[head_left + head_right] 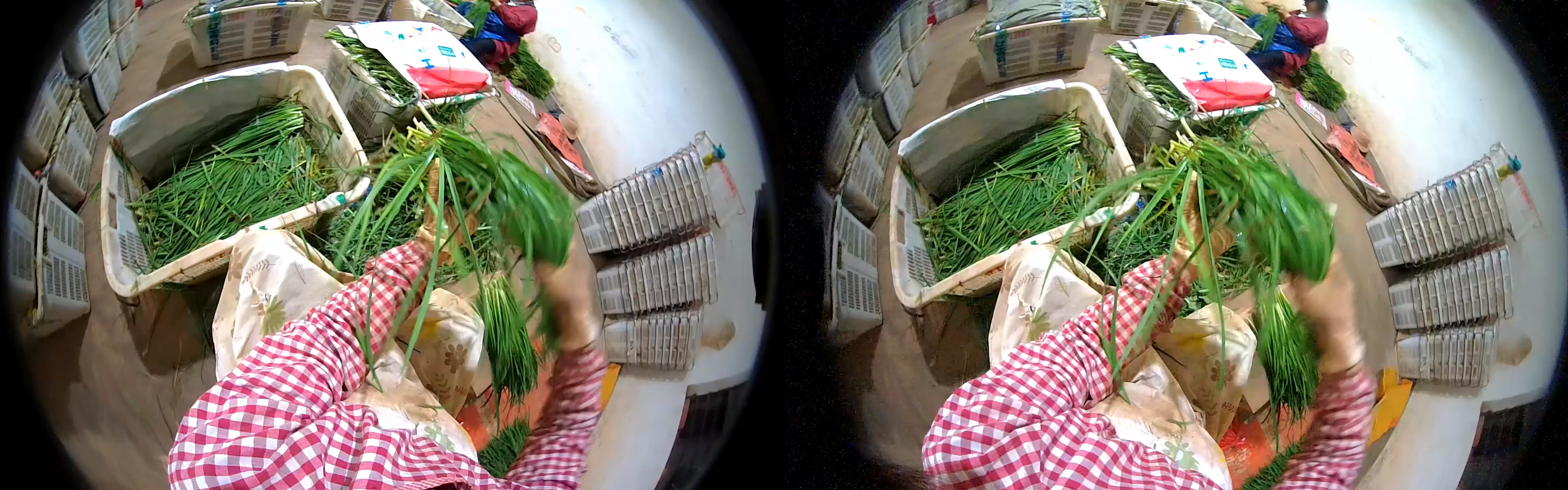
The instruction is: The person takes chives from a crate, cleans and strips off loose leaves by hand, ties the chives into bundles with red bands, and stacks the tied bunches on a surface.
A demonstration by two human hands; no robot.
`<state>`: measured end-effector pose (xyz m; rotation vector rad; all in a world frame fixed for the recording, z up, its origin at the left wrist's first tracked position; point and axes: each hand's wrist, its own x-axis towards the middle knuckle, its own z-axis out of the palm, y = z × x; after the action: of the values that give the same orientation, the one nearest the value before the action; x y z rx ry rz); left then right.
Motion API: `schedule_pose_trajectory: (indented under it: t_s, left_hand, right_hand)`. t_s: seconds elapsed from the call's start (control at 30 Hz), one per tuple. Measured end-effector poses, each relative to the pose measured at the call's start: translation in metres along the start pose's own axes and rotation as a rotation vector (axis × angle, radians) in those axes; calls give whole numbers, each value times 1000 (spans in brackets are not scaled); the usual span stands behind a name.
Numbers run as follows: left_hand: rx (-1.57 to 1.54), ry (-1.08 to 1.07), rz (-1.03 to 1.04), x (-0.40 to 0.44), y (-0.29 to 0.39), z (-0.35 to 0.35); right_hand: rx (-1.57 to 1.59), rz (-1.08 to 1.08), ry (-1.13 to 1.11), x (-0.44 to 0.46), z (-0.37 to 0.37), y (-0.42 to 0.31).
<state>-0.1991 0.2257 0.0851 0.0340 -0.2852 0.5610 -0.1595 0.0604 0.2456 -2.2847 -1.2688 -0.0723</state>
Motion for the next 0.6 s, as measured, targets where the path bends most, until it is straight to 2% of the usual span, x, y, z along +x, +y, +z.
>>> schedule_pose_trajectory:
  t_s: [0.03, 0.07, 0.1, 0.13, 0.17, 0.27, 0.3, 0.37, 0.4, 0.43, 0.47, 0.5, 0.6]
  left_hand:
    - [-22, -34, -16, 3, -1, 1]
    - [-62, -56, -54, 6, -1, -4]
    - [-221, -195, -221, 10, 3, -25]
    - [-94, 114, -198, -5, 3, -12]
    - [-113, 106, -333, -6, 2, -57]
    - [187, 282, -484, -71, 15, -61]
    - [274, 341, -539, -92, 20, -71]
    - [253, 571, -792, -134, 35, -120]
    - [181, 858, -727, -144, 33, -128]
    - [100, 1150, -642, -155, 26, -134]
    - [255, 1017, -602, -165, 27, -136]
    - [231, 946, -656, -166, 29, -139]
    - [287, 861, -675, -162, 27, -125]
  right_hand:
    - [-207, 114, -123, 27, -20, -11]
    - [-107, -261, -5, 50, -22, -22]
    - [-324, -3, -172, 80, -31, -17]
    - [-466, -155, -214, 118, -27, 18]
    - [-454, -61, -290, 130, -22, -10]
    - [-847, -73, -314, 174, -17, -37]
    - [-666, -160, -317, 190, -22, -18]
    - [-589, -216, -267, 200, -38, -14]
    - [-581, -207, -292, 204, -27, 11]
    - [-779, -266, -173, 207, -6, 45]
    - [-966, -176, -316, 205, 9, 48]
    - [-1149, -109, -479, 203, 24, 51]
    - [-1024, -80, -460, 216, 19, 17]
